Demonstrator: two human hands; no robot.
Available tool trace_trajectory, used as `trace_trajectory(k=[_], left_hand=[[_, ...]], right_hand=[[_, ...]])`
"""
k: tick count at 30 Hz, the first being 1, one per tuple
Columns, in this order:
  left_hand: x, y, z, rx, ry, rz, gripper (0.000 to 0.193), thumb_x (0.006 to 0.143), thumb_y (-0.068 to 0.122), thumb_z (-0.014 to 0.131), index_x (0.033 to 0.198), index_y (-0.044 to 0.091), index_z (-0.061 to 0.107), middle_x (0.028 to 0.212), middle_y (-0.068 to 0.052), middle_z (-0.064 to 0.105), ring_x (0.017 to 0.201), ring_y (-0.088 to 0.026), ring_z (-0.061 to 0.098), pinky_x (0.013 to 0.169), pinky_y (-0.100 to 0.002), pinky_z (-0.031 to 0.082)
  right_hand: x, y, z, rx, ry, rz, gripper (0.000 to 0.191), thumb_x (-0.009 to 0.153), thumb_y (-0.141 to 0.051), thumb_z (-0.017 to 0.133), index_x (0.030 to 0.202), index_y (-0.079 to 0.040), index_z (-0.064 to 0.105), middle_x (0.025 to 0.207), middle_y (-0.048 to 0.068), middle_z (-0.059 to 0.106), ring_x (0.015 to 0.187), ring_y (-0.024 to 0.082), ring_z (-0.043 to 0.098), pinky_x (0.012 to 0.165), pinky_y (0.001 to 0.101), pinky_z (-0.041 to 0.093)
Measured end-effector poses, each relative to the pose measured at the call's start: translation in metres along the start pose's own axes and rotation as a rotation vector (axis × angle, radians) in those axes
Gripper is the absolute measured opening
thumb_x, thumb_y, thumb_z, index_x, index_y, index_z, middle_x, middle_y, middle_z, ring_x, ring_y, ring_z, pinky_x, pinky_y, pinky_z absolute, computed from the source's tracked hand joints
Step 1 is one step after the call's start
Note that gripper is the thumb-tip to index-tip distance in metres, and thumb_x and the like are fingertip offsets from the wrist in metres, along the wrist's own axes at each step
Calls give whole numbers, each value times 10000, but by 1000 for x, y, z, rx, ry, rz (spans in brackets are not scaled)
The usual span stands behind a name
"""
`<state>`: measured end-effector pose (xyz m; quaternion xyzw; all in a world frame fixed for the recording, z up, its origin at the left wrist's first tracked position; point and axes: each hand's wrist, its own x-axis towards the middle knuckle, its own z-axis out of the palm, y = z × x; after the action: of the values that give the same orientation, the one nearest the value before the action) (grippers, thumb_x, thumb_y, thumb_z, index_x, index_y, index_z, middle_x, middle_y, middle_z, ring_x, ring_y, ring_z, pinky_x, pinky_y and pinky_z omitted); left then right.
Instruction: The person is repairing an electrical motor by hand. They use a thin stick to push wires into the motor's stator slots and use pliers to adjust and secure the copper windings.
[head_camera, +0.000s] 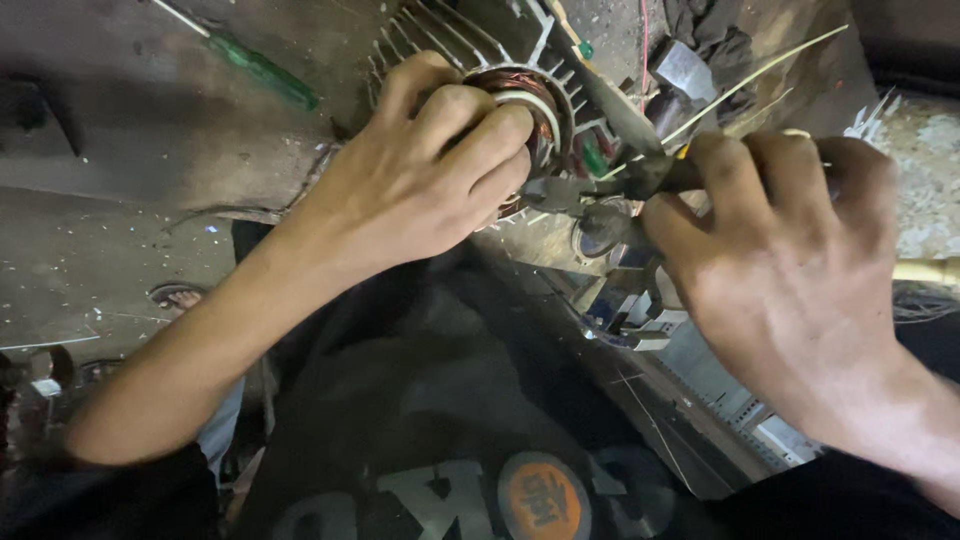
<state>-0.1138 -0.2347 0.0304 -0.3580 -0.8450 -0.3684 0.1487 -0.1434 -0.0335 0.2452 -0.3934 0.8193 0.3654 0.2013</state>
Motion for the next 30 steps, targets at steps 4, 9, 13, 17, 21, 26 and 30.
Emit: trace_trajectory(k=[4, 9, 13, 17, 21, 26, 30], left_hand=[[-8, -2, 0, -8, 16, -15, 206, 1002, 198, 704, 1164, 71, 715, 1303, -32, 557, 1209, -194, 530, 1226, -480, 313], [-3, -5, 1, -63, 31, -22, 194, 1023, 177, 709, 1189, 77, 717, 1318, -30, 568, 1214, -171, 553, 1238, -466, 281], [-4, -6, 1, -69, 22, -4, 178, 1031, 163, 708, 1188, 81, 725, 1336, -26, 581, 1202, -164, 563, 1230, -454, 282], [-9, -6, 2, -71, 40, 7, 161, 1036, 167, 701, 1173, 86, 726, 1335, -19, 582, 1207, -163, 565, 1213, -433, 279], [-9, -9, 3, -111, 56, 11, 151, 1053, 177, 699, 1170, 86, 721, 1340, -20, 580, 1209, -166, 555, 1197, -429, 269], [-12, -14, 3, -132, 60, 22, 211, 1012, 203, 725, 1172, 67, 703, 1344, -47, 570, 1219, -195, 542, 1203, -458, 292], [-21, -22, 10, -219, 106, -6, 306, 961, 196, 755, 1201, 24, 675, 1335, -81, 555, 1220, -249, 530, 1152, -465, 335]], right_hand=[[1, -3, -2, -21, 8, -17, 87, 895, -208, 736, 956, -202, 798, 1203, 71, 685, 1052, 219, 636, 958, 450, 441], [-4, -19, 17, -69, 74, 59, 144, 1098, -174, 653, 996, -135, 747, 1213, 132, 657, 1148, 240, 621, 1106, 560, 383], [-8, -33, 27, -137, 79, 95, 189, 1096, -142, 577, 960, -52, 673, 1266, 178, 637, 1208, 274, 597, 1135, 621, 348], [-1, -42, 23, -196, 24, 99, 245, 1105, -158, 643, 891, -44, 674, 1298, 206, 683, 1229, 323, 640, 1098, 679, 387], [11, -51, 11, -240, 24, 99, 209, 1041, -152, 607, 879, -31, 659, 1168, 175, 671, 1112, 296, 637, 1005, 602, 452], [19, -49, 8, -48, -6, 65, 289, 1038, -278, 669, 827, -83, 643, 887, 90, 614, 779, 223, 564, 664, 397, 465], [17, -63, 19, 338, 103, 238, 317, 1014, -355, 764, 900, -76, 668, 1044, 169, 621, 885, 292, 583, 733, 451, 474]])
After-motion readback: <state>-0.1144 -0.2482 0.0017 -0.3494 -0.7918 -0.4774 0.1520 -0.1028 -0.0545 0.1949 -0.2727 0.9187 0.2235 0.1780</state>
